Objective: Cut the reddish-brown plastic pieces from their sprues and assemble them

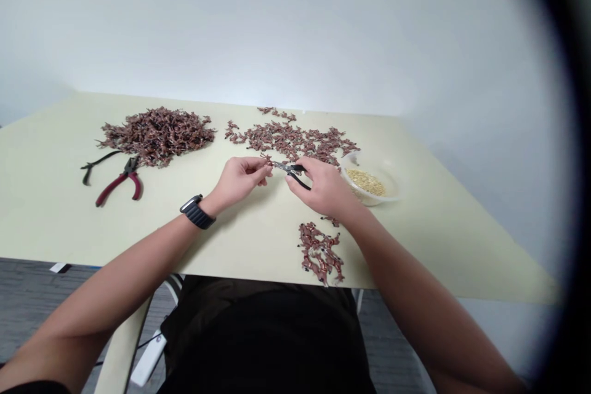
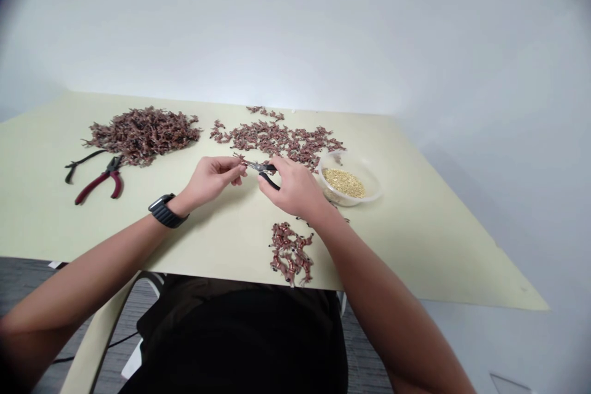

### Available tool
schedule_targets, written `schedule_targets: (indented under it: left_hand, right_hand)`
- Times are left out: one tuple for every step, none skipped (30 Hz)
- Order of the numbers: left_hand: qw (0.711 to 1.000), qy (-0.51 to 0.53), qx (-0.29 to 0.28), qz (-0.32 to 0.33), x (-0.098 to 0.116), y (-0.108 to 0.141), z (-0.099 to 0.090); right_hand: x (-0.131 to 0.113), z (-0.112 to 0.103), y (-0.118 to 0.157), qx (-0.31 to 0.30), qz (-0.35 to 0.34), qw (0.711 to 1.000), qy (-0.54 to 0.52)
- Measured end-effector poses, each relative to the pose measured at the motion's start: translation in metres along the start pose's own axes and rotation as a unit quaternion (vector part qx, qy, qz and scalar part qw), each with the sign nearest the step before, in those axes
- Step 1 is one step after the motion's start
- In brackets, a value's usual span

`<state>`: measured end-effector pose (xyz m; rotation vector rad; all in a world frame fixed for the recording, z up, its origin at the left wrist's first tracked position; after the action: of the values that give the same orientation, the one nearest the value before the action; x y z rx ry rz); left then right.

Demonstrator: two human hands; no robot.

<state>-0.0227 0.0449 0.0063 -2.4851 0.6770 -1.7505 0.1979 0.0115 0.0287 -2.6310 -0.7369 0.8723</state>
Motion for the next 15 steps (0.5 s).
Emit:
schedule_targets:
  left_hand:
    - [1.000,-0.014,0.017,0.001,0.0013,0.0006,-0.0008]
    - [0.999,-0.028,0.030,0.000,0.0022,0.0012,-0.0015]
    - [0.999,-0.039,0.038,-0.001,0.0028,0.0018,-0.0019]
    - [0.998,-0.045,0.043,-0.003,0.0029,0.0023,-0.0020]
    - [0.998,-0.050,0.045,-0.004,0.0028,0.0027,-0.0019]
    - [0.998,-0.052,0.047,-0.004,0.0025,0.0032,-0.0017]
    - [0.997,-0.054,0.049,-0.002,0.0022,0.0035,-0.0015]
    - [0.997,-0.055,0.052,0.001,0.0018,0.0038,-0.0014]
    - [0.997,-0.057,0.054,0.005,0.0013,0.0041,-0.0013]
    - [0.997,-0.059,0.056,0.007,0.0008,0.0043,-0.0012]
    - [0.997,-0.061,0.057,0.008,0.0002,0.0044,-0.0011]
    - [0.996,-0.061,0.058,0.008,-0.0004,0.0045,-0.0010]
    - [0.996,-0.060,0.058,0.008,-0.0009,0.0046,-0.0010]
    - [0.997,-0.060,0.056,0.009,-0.0012,0.0047,-0.0008]
    - [0.997,-0.060,0.056,0.011,-0.0014,0.0047,-0.0008]
  right_hand:
    - [0.0000,0.0005,0.0001,-0.006,0.004,1.000,0.000]
    - [0.0000,0.0011,0.0003,-0.011,0.007,1.000,0.000]
    - [-0.0002,0.0016,0.0004,-0.013,0.008,1.000,-0.001]
    - [-0.0004,0.0022,0.0004,-0.012,0.009,1.000,-0.001]
    - [-0.0005,0.0028,0.0005,-0.011,0.010,1.000,0.000]
    - [-0.0004,0.0034,0.0006,-0.010,0.012,1.000,0.002]
    - [-0.0002,0.0040,0.0007,-0.009,0.014,1.000,0.003]
    - [0.0000,0.0046,0.0008,-0.010,0.015,1.000,0.005]
    - [0.0002,0.0050,0.0009,-0.010,0.016,1.000,0.007]
    - [0.0002,0.0052,0.0010,-0.010,0.015,1.000,0.010]
    - [0.0001,0.0051,0.0011,-0.009,0.013,1.000,0.015]
    - [-0.0001,0.0050,0.0011,-0.007,0.010,1.000,0.021]
    - [-0.0003,0.0048,0.0010,-0.005,0.009,1.000,0.027]
    - [-0.0006,0.0047,0.0009,-0.004,0.009,0.999,0.031]
    - [-0.0008,0.0046,0.0007,-0.004,0.011,0.999,0.034]
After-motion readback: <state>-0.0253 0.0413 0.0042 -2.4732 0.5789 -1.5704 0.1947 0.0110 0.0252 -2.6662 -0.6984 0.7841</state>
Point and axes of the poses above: each hand's wrist, its own y-axis away from the middle knuckle, its own z-axis out of the palm, x = y × z, the point moved 3 cm from there along -y, towards the middle knuckle, and after that the axes turned 2 degrees about -z, right-handed, at the moved point
